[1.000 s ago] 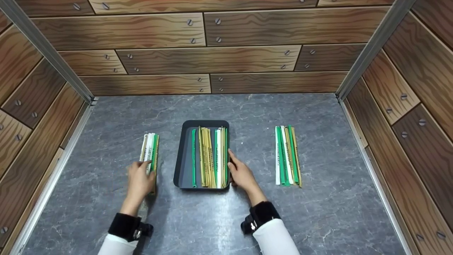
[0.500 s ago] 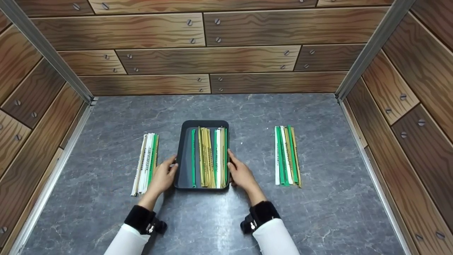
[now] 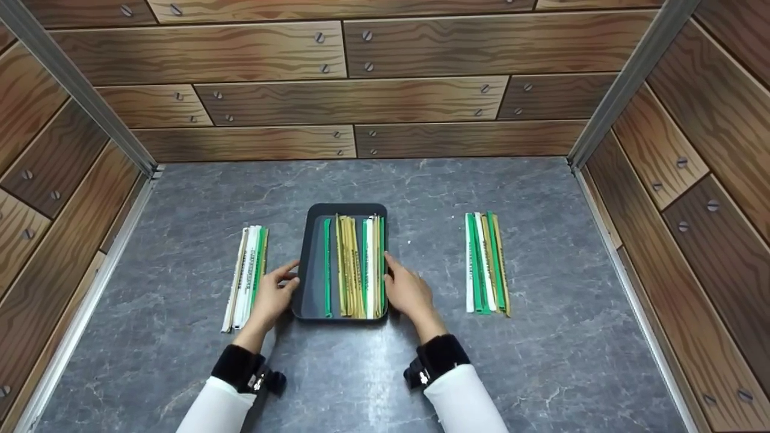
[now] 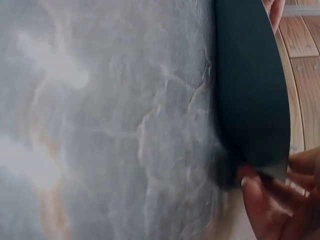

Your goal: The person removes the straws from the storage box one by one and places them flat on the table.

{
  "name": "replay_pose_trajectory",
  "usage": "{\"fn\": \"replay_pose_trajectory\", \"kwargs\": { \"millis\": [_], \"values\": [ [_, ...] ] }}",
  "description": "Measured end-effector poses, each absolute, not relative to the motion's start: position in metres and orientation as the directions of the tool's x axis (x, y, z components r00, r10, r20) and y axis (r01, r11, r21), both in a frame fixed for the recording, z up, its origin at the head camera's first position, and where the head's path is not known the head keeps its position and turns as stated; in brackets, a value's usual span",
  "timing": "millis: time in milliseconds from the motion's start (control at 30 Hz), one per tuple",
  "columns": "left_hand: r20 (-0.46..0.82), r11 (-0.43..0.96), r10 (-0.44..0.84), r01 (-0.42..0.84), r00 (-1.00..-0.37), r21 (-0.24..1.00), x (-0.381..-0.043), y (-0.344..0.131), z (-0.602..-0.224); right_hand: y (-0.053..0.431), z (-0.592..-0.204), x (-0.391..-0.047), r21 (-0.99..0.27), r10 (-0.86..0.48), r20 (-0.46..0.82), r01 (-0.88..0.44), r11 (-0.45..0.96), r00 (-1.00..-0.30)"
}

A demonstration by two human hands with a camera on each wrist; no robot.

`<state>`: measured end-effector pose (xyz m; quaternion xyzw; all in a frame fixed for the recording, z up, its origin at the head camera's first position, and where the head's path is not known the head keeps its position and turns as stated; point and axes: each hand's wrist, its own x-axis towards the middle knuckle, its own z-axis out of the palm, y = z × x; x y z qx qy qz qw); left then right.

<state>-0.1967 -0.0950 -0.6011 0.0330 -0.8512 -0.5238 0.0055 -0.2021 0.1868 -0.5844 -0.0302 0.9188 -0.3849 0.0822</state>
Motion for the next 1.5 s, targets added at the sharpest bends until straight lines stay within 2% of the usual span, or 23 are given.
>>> {"fn": "replay_pose_trajectory", "kwargs": {
  "millis": [167, 267, 367, 500, 767, 1100, 1300, 1500],
  "values": [
    [0.007, 0.453, -0.063, -0.022, -0.998, 0.891, -0.197, -0.095, -0.601, 0.172, -0.579, -0.199, -0.551, -0.082, 0.12, -0.135, 0.824, -0.989],
    [0.019, 0.461, -0.048, -0.006, -0.999, 0.887, -0.197, -0.096, -0.6, 0.162, -0.58, -0.199, -0.481, -0.142, 0.289, -0.272, 0.834, -0.947],
    [0.013, 0.476, -0.031, -0.003, -0.999, 0.879, -0.198, -0.097, -0.598, 0.151, -0.581, -0.199, -0.428, -0.229, 0.353, -0.374, 0.823, -0.907],
    [-0.002, 0.516, -0.021, -0.012, -1.0, 0.857, -0.198, -0.097, -0.596, 0.139, -0.583, -0.199, -0.405, -0.3, 0.31, -0.411, 0.817, -0.902],
    [-0.009, 0.571, -0.012, -0.015, -1.0, 0.821, -0.199, -0.091, -0.593, 0.125, -0.582, -0.2, -0.318, -0.317, 0.125, -0.34, 0.885, -0.94],
    [0.02, 0.559, 0.02, 0.027, -1.0, 0.829, -0.196, -0.091, -0.594, 0.118, -0.584, -0.205, -0.29, -0.338, 0.054, -0.339, 0.895, -0.939],
    [0.003, 0.559, 0.019, 0.014, -1.0, 0.829, -0.196, -0.092, -0.594, 0.118, -0.587, -0.207, -0.34, -0.33, 0.057, -0.329, 0.881, -0.942],
    [-0.019, 0.564, 0.008, -0.011, -1.0, 0.826, -0.197, -0.091, -0.593, 0.119, -0.59, -0.206, -0.4, -0.333, 0.136, -0.359, 0.843, -0.933]
  ]
}}
